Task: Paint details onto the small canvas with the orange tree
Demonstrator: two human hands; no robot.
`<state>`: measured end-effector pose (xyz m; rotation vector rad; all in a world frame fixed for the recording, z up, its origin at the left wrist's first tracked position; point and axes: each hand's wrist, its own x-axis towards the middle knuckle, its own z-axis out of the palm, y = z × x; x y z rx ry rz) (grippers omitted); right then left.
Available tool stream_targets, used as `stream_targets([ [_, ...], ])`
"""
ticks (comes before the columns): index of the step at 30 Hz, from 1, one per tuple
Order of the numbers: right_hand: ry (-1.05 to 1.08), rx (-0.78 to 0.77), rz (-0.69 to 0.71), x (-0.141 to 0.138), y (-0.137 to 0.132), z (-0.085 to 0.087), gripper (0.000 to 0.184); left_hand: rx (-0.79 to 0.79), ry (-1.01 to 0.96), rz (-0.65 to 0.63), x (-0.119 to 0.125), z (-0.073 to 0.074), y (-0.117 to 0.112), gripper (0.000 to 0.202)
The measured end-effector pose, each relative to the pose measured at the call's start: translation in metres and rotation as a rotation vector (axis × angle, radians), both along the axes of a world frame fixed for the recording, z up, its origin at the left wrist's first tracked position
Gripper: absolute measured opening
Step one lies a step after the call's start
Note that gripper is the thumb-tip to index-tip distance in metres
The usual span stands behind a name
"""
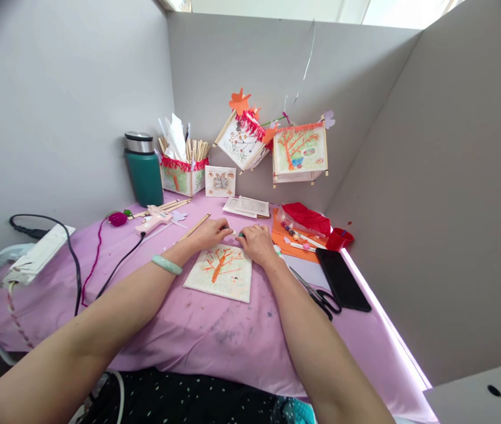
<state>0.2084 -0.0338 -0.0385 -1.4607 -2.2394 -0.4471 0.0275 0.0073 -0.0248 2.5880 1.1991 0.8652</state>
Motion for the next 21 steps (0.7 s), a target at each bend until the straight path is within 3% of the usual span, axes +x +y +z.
stream_targets([
  [14, 0.043, 0.112, -0.020, -0.0101, -0.0001, 0.0007, 0.027, 0.030, -0.096, 0.124, 0.0069, 0.0072, -0.0044, 0.025],
  [21, 0.048, 0.196, -0.016, -0.0034, -0.0011, 0.0035, 0.024, -0.215, -0.280, 0.035, 0.0035, 0.0031, 0.0026, 0.028],
])
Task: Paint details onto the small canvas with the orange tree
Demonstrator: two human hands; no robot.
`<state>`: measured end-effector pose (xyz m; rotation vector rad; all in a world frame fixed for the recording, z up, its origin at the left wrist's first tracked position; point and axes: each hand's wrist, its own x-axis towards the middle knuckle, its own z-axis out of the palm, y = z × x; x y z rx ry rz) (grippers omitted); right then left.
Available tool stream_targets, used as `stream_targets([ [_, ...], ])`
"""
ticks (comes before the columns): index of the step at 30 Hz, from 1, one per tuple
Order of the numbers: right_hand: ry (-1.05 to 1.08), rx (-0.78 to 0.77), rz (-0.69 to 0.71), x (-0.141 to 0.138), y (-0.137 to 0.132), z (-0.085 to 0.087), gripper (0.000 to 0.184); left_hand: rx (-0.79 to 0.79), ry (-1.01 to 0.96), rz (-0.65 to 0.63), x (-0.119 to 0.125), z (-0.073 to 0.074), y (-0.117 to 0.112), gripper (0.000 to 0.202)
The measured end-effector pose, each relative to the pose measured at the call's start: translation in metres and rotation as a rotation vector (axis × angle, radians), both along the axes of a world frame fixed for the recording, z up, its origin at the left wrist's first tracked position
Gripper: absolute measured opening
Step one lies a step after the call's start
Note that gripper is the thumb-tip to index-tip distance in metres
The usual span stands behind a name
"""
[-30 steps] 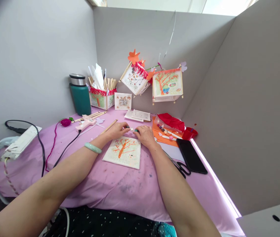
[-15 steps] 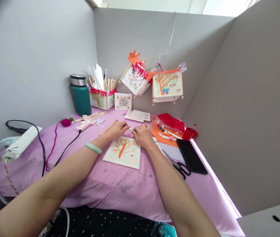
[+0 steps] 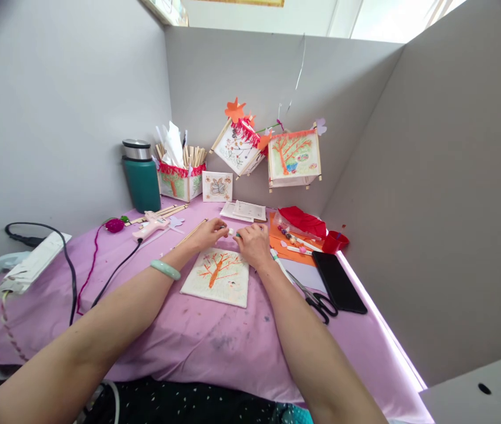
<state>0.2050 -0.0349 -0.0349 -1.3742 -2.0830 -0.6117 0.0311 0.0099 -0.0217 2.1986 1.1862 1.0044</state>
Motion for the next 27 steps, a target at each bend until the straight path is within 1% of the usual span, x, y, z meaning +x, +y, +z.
stream_targets([
  [2, -0.013, 0.021, 0.012, 0.002, 0.000, 0.001, 0.022, -0.046, -0.047, -0.015, -0.001, -0.002, 0.002, 0.044],
  [3, -0.020, 0.025, 0.021, 0.003, 0.000, 0.001, 0.022, -0.058, -0.053, -0.035, -0.002, -0.003, 0.002, 0.049],
  [4, -0.026, 0.025, 0.033, 0.003, 0.000, 0.001, 0.021, -0.061, -0.050, -0.066, -0.003, -0.003, 0.003, 0.048],
  [7, -0.029, 0.010, 0.069, 0.001, 0.000, -0.001, 0.021, -0.021, -0.051, -0.141, -0.003, -0.004, 0.005, 0.032],
  [12, 0.071, -0.058, 0.078, -0.002, 0.001, -0.007, 0.022, 0.071, -0.097, -0.201, -0.001, -0.007, 0.006, 0.018],
  [15, 0.121, -0.108, 0.101, -0.004, -0.001, -0.007, 0.025, 0.097, -0.094, -0.232, 0.001, -0.008, 0.005, 0.017],
  [18, 0.124, -0.152, 0.107, -0.007, -0.004, -0.003, 0.025, 0.117, -0.075, -0.243, 0.003, -0.007, 0.003, 0.018],
  [23, 0.147, -0.213, 0.107, -0.012, -0.007, 0.001, 0.025, 0.085, -0.072, -0.215, 0.004, -0.005, 0.002, 0.018],
  [25, 0.144, -0.239, 0.107, -0.014, -0.008, 0.002, 0.026, 0.072, -0.076, -0.225, 0.004, -0.006, 0.003, 0.018],
  [27, 0.131, -0.254, 0.071, -0.015, -0.008, 0.001, 0.024, 0.080, -0.048, -0.242, 0.003, -0.007, 0.003, 0.019],
])
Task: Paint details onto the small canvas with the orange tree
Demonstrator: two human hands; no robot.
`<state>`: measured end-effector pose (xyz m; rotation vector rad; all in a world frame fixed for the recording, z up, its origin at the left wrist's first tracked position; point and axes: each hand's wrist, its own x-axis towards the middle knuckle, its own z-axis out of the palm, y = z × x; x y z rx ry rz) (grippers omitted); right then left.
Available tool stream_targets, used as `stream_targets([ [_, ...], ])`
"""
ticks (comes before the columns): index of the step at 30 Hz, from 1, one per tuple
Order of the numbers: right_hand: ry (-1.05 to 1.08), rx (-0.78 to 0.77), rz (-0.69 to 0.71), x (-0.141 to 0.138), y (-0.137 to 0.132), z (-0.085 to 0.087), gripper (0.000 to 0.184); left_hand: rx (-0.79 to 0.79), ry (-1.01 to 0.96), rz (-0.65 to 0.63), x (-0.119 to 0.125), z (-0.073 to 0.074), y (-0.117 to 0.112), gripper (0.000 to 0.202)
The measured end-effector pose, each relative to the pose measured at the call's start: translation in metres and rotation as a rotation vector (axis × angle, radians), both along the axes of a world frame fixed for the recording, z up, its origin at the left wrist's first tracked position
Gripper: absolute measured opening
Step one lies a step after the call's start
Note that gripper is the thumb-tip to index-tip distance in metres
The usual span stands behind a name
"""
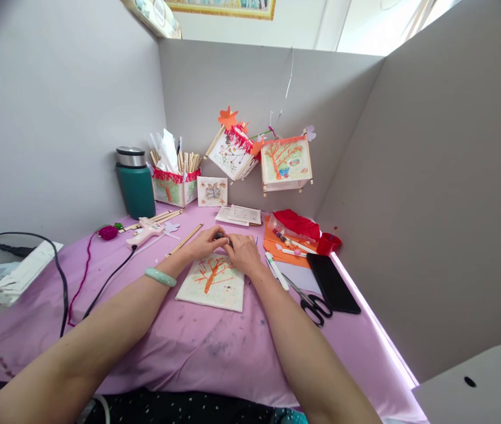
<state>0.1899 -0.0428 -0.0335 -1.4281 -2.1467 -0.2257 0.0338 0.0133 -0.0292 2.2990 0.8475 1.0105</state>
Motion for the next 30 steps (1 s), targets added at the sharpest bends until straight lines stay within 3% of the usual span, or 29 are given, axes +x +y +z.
stream_targets([
  [4, -0.071, -0.027, -0.088, -0.0021, 0.0002, -0.0010, 0.025, 0.050, 0.112, 0.010, -0.0003, -0.0007, 0.0006, 0.018],
  [8, -0.114, -0.058, -0.087, -0.0043, 0.0013, -0.0009, 0.023, 0.052, 0.179, 0.088, 0.0006, -0.0017, 0.0010, 0.017],
  [20, -0.135, 0.143, -0.066, -0.0011, 0.0015, -0.0028, 0.019, -0.024, 0.114, 0.043, -0.0001, 0.0004, -0.0047, 0.021],
  [30, -0.142, 0.048, -0.045, -0.0018, 0.0001, 0.0002, 0.028, -0.083, 0.049, 0.012, -0.0007, -0.0026, 0.0000, 0.017],
])
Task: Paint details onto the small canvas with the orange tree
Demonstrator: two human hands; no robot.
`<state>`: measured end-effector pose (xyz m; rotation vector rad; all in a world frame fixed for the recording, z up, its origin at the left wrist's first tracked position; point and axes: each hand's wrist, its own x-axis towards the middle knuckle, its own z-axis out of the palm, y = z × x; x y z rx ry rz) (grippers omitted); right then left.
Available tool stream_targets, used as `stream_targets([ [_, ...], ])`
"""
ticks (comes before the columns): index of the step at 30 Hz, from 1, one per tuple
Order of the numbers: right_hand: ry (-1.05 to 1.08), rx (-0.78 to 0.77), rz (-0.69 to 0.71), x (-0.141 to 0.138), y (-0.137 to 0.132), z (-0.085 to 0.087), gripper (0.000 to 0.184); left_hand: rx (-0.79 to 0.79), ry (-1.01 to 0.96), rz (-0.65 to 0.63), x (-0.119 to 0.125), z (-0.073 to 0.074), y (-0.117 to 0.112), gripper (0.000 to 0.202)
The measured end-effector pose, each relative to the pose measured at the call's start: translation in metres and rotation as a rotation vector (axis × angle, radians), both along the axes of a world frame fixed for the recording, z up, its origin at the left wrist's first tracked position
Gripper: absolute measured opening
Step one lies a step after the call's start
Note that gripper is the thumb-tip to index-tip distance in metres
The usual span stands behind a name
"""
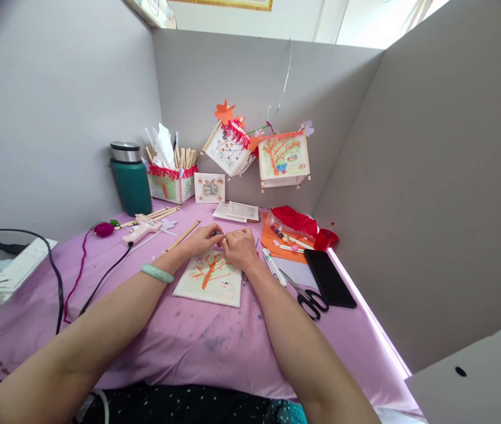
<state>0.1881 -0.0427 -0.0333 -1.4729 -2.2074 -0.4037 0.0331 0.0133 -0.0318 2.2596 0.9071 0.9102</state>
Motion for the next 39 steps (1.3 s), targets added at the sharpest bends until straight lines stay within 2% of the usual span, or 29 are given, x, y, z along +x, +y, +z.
stream_targets([
  [3, 0.060, -0.007, -0.011, 0.000, 0.000, 0.001, 0.028, 0.005, -0.058, 0.037, 0.001, 0.001, 0.002, 0.015],
  [6, 0.169, 0.077, -0.044, 0.009, 0.001, 0.011, 0.044, 0.022, -0.142, 0.107, 0.000, 0.004, 0.002, 0.017],
  [9, 0.275, 0.110, -0.221, 0.031, -0.003, 0.034, 0.041, 0.030, -0.097, 0.193, -0.005, 0.007, 0.004, 0.029],
  [10, 0.284, 0.054, -0.322, 0.041, -0.005, 0.043, 0.037, 0.042, -0.058, 0.224, -0.007, 0.007, 0.005, 0.034],
  [12, 0.218, -0.164, -0.500, 0.060, -0.011, 0.058, 0.033, 0.070, 0.008, 0.288, -0.010, 0.007, 0.008, 0.038],
  [14, 0.110, -0.393, -0.578, 0.073, -0.017, 0.065, 0.027, 0.096, 0.053, 0.338, -0.012, 0.006, 0.010, 0.035],
  [17, -0.032, -0.612, -0.572, 0.076, -0.022, 0.062, 0.019, 0.118, 0.110, 0.328, -0.011, 0.004, 0.010, 0.027],
  [22, -0.068, -0.642, -0.551, 0.062, -0.021, 0.052, 0.010, 0.121, 0.145, 0.276, -0.007, 0.004, 0.003, 0.023],
  [25, -0.057, -0.638, -0.478, 0.060, -0.024, 0.057, 0.010, 0.104, 0.137, 0.360, -0.009, 0.005, 0.006, 0.027],
  [29, -0.042, -0.778, -0.360, 0.055, -0.029, 0.060, 0.010, 0.050, 0.150, 0.434, -0.019, 0.008, 0.015, 0.029],
  [31, -0.039, -0.837, -0.333, 0.052, -0.029, 0.056, 0.013, 0.002, 0.193, 0.379, -0.026, 0.009, 0.018, 0.025],
  [34, -0.039, -0.841, -0.345, 0.048, -0.027, 0.050, 0.013, -0.092, 0.281, 0.220, -0.035, 0.009, 0.021, 0.022],
  [36, -0.031, -0.823, -0.360, 0.049, -0.026, 0.048, 0.012, -0.143, 0.331, 0.130, -0.039, 0.010, 0.021, 0.023],
  [39, 0.003, -0.741, -0.391, 0.053, -0.021, 0.046, 0.016, -0.172, 0.369, 0.067, -0.041, 0.010, 0.021, 0.017],
])
